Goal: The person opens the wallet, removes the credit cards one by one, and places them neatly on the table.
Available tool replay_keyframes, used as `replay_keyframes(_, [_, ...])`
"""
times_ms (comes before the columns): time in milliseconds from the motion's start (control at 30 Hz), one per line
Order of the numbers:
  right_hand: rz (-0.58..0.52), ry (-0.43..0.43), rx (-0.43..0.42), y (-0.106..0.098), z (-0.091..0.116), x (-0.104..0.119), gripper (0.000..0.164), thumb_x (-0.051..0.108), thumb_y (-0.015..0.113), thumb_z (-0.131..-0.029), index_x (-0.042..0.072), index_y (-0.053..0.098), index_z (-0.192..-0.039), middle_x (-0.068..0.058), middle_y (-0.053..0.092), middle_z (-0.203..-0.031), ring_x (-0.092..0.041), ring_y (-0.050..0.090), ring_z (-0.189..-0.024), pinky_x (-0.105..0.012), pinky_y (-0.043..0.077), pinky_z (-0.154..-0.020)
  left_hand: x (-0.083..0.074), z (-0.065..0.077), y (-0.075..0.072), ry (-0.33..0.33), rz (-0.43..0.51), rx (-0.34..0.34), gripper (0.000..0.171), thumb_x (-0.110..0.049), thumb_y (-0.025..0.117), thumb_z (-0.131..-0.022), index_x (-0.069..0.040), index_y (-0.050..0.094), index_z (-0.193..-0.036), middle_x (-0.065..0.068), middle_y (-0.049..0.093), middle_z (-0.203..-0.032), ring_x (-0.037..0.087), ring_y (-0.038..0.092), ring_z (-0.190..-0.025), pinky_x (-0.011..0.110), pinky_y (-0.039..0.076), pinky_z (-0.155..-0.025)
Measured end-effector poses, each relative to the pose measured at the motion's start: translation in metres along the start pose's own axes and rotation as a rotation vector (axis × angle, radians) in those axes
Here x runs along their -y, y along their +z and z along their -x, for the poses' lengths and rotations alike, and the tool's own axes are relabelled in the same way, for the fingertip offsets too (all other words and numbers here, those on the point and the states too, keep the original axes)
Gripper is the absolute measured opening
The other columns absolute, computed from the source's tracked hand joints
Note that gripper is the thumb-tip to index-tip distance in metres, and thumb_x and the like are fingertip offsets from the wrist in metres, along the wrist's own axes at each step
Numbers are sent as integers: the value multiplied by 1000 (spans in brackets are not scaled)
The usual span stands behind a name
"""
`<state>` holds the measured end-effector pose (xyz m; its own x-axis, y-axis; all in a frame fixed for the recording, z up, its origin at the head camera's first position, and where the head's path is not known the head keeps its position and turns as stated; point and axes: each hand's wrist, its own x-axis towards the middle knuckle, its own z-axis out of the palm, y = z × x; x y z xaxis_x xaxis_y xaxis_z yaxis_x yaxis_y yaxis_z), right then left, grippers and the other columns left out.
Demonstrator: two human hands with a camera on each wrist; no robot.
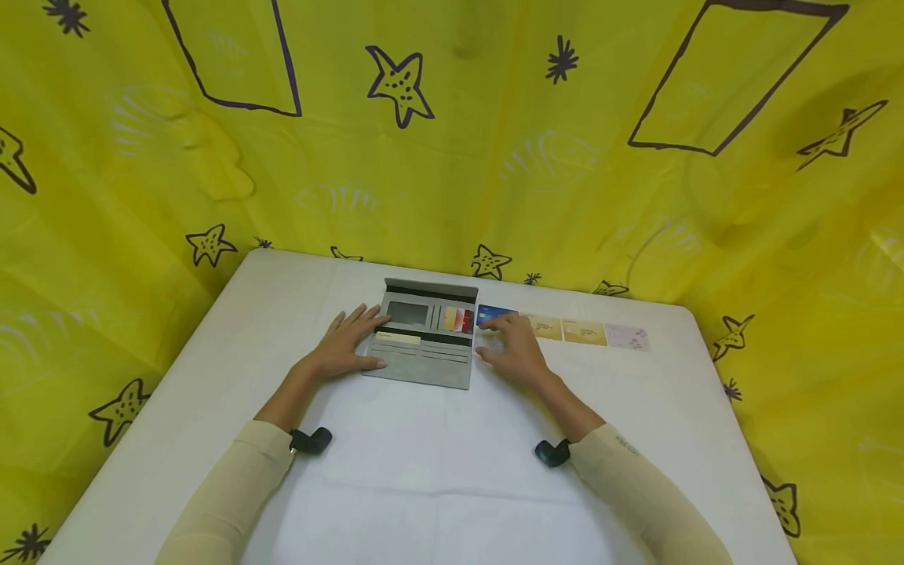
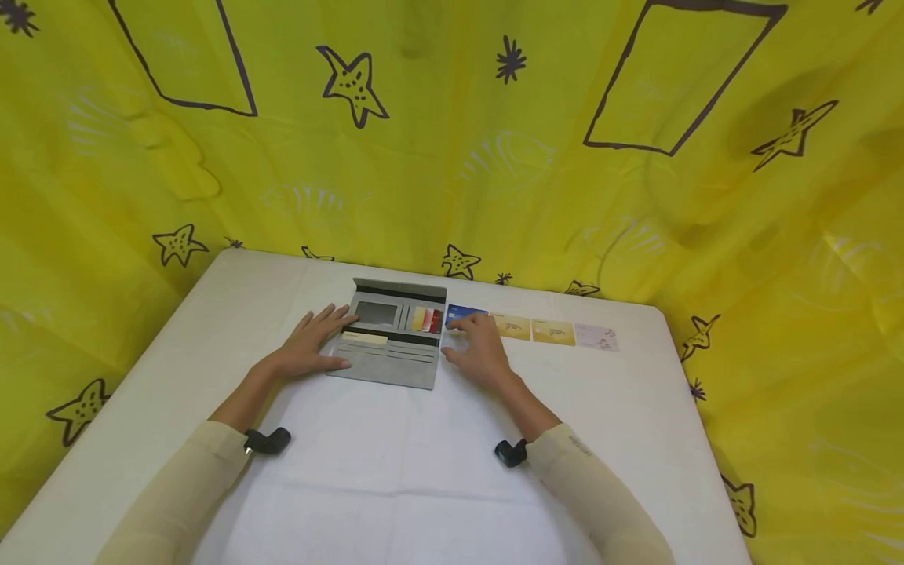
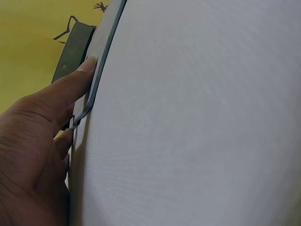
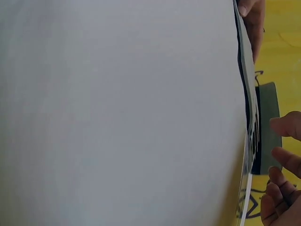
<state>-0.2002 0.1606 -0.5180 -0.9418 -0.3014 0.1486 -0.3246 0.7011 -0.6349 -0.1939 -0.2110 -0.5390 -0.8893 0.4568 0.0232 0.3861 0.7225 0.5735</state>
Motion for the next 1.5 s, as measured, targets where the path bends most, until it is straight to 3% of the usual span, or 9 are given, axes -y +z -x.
replay_keyframes(367, [22, -64, 88, 24, -9, 25, 45, 27, 86, -88, 8, 74, -127, -10, 61, -122, -30, 50, -119, -48, 48, -98, 0, 0, 1, -7, -1, -2, 87, -42, 80, -88, -8, 44, -160, 20, 27, -170, 41, 9, -159, 62, -5, -125])
replay_keyframes(767, [9, -146, 109, 49, -18, 49, 47, 26, 87, -87, 7, 73, -128, -12, 65, -124, -30, 55, -119, -48, 49, -100, -2, 0, 1, -7, -2, 6, 87, -41, 79, -88, -10, 43, -160, 20, 27, -170, 41, 9, -159, 62, -4, -125])
replay_keyframes(1100, [30, -162, 102, 56, -22, 58, 45, 27, 86, -87, 8, 74, -126, -10, 64, -115, -27, 57, -110, -44, 50, -96, -4, 0, 0, -15, -2, 16, 87, -41, 79, -89, -10, 42, -161, 19, 26, -171, 39, 8, -160, 61, -4, -126])
replay_keyframes(1400, [47, -153, 112, 62, -28, 63, 44, 28, 85, -89, 7, 74, -126, -10, 65, -115, -27, 57, -110, -45, 44, -112, -4, 1, -1, -12, -3, 12, 87, -40, 79, -89, -10, 42, -161, 20, 26, -171, 40, 8, -160, 62, -4, -125])
replay_keyframes(1500, [57, -138, 121, 64, -30, 65, 43, 28, 84, -90, 7, 74, -126, -10, 64, -113, -26, 58, -109, -45, 45, -111, -4, 1, -1, -7, -7, 12, 86, -40, 79, -89, -10, 42, -161, 20, 26, -171, 40, 8, -160, 62, -4, -125])
